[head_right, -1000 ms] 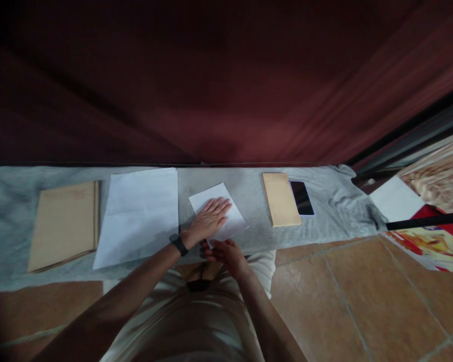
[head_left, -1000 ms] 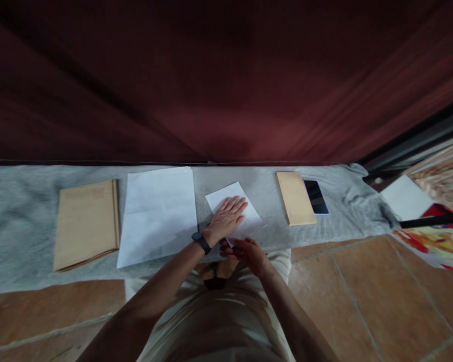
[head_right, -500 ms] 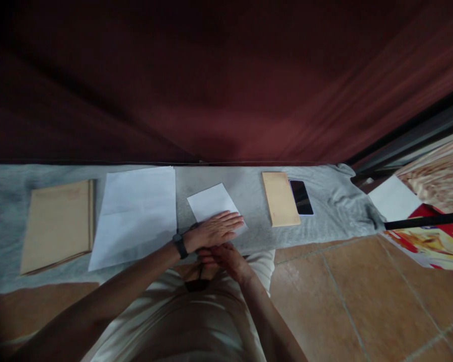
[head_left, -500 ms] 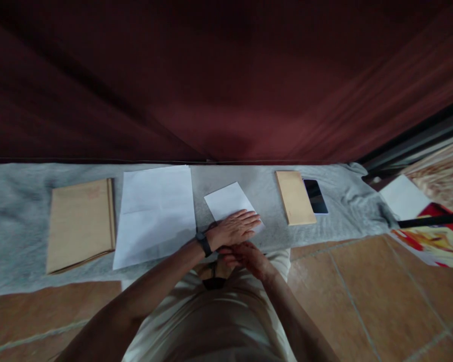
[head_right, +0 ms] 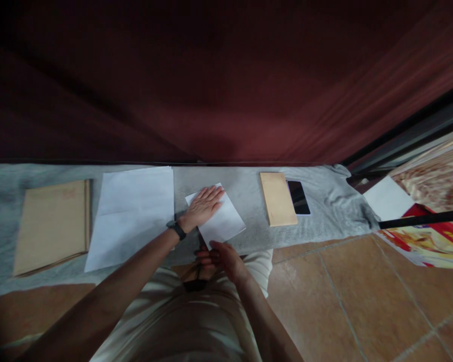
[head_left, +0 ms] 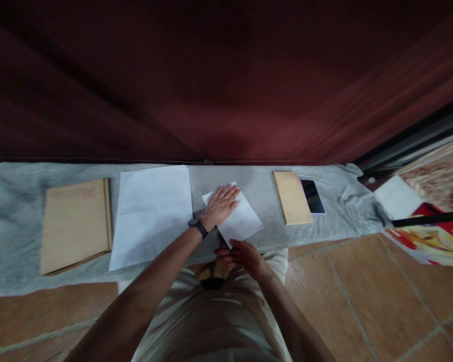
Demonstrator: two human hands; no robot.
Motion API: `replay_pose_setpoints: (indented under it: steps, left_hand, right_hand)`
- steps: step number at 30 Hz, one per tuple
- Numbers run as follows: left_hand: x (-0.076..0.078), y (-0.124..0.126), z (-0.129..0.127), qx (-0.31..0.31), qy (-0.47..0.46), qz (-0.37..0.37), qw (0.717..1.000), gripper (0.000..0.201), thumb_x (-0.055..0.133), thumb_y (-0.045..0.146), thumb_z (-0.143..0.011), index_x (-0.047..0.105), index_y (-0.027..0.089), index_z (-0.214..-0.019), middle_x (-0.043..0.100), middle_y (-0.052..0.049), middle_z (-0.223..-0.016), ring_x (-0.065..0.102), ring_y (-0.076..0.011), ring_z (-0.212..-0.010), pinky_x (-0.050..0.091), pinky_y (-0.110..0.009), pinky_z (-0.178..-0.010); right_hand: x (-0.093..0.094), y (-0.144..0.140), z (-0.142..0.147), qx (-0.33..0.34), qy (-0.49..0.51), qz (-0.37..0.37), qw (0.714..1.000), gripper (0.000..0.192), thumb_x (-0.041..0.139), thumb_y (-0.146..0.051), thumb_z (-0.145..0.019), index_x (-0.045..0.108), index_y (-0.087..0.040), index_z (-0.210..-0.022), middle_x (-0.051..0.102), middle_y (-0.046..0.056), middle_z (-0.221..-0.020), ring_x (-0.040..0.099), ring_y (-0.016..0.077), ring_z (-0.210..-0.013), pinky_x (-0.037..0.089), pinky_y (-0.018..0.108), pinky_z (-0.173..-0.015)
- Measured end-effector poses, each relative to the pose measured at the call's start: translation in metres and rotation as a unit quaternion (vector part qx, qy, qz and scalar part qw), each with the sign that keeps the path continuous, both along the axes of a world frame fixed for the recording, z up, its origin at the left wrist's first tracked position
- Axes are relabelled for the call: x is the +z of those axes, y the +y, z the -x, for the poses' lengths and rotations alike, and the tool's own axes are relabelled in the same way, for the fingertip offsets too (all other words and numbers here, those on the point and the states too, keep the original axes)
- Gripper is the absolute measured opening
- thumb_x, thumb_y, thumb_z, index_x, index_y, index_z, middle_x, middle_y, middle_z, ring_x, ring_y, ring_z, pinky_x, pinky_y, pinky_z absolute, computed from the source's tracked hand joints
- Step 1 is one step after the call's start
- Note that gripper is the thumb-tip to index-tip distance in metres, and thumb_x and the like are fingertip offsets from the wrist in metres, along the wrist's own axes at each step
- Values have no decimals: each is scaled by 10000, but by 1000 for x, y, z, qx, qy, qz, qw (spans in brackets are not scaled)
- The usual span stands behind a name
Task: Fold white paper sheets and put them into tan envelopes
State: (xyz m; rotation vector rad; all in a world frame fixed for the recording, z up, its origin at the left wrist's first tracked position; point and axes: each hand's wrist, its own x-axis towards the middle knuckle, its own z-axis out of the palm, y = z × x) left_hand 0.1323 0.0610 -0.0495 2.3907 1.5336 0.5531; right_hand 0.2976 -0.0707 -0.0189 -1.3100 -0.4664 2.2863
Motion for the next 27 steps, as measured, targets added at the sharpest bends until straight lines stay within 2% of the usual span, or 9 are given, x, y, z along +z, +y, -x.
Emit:
replay_pose_setpoints:
  steps: [3, 5, 7, 9, 12, 16, 18, 23, 27]
  left_hand:
    - [-2, -1, 11, 57, 1, -2, 998, 559, 358, 358, -1026, 406, 232, -1569, 394, -48, -1631, 276, -239, -1551, 141, -473, -1291]
    - [-3, -3, 17, 88, 4, -4, 996, 572, 342, 367, -1029, 394, 206, -1575, 379, -65, -1637, 263, -245, -1555, 137, -474, -1290]
    - [-2, -7, 21, 103, 5, -1, 995, 580, 328, 369, -1030, 387, 187, -1577, 362, -76, -1644, 255, -250, -1558, 143, -473, -1289]
    - [-1, -12, 21, 103, 7, 0, 995, 583, 339, 373, -1027, 391, 185, -1575, 359, -81, -1644, 245, -266, -1560, 138, -495, -1288]
    - [4, -26, 15, 57, 18, -2, 998, 561, 362, 379, -1028, 409, 229, -1567, 387, -60, -1633, 238, -282, -1562, 112, -545, -1288]
    - [9, -50, -3, -37, 42, -3, 998, 522, 348, 364, -1047, 426, 253, -1551, 414, -34, -1625, 278, -267, -1547, 137, -545, -1285]
    - [12, -61, -13, -72, 54, -7, 996, 510, 346, 365, -1054, 429, 255, -1546, 408, -28, -1630, 291, -266, -1541, 153, -546, -1280]
    - [14, -81, -36, -130, 83, -35, 987, 520, 366, 389, -1059, 406, 243, -1557, 404, -45, -1634, 298, -263, -1537, 166, -531, -1269]
    - [14, -93, -47, -159, 90, -54, 982, 519, 399, 400, -1055, 415, 241, -1549, 435, -54, -1615, 305, -244, -1533, 168, -508, -1266]
  right_hand:
    - [2, -1, 0, -57, 18, 11, 998, 277, 738, -446, -753, 686, -188, -840, 788, 103, -912, 721, 183, -704, 590, 287, -664]
    - [3, 0, -3, -83, 12, 6, 996, 276, 747, -449, -749, 663, -197, -820, 766, 69, -793, 724, 187, -690, 599, 293, -683]
    - [3, 1, -9, -109, -5, -6, 994, 257, 744, -433, -757, 652, -201, -817, 726, 31, -694, 730, 192, -681, 602, 298, -690]
    - [2, 3, -18, -128, -18, -17, 992, 211, 726, -393, -773, 653, -201, -818, 725, 25, -693, 742, 198, -700, 601, 304, -693]
    - [2, 4, -31, -132, -19, -21, 991, 162, 653, -364, -830, 655, -202, -817, 765, 56, -781, 760, 214, -755, 602, 338, -722]
    - [2, 8, -46, -147, -19, -39, 988, 245, 541, -407, -914, 678, -206, -887, 788, 86, -868, 769, 236, -833, 599, 407, -820]
    - [3, 11, -52, -155, -38, -51, 986, 265, 542, -429, -918, 686, -207, -920, 788, 84, -880, 770, 240, -852, 591, 415, -851]
    - [4, 18, -67, -120, -115, -70, 984, 343, 549, -480, -913, 709, -195, -1017, 793, 85, -904, 760, 208, -753, 598, 352, -746]
    - [6, 20, -77, -88, -182, -88, 975, 372, 580, -486, -886, 738, -181, -1029, 786, 79, -837, 745, 188, -693, 597, 310, -679]
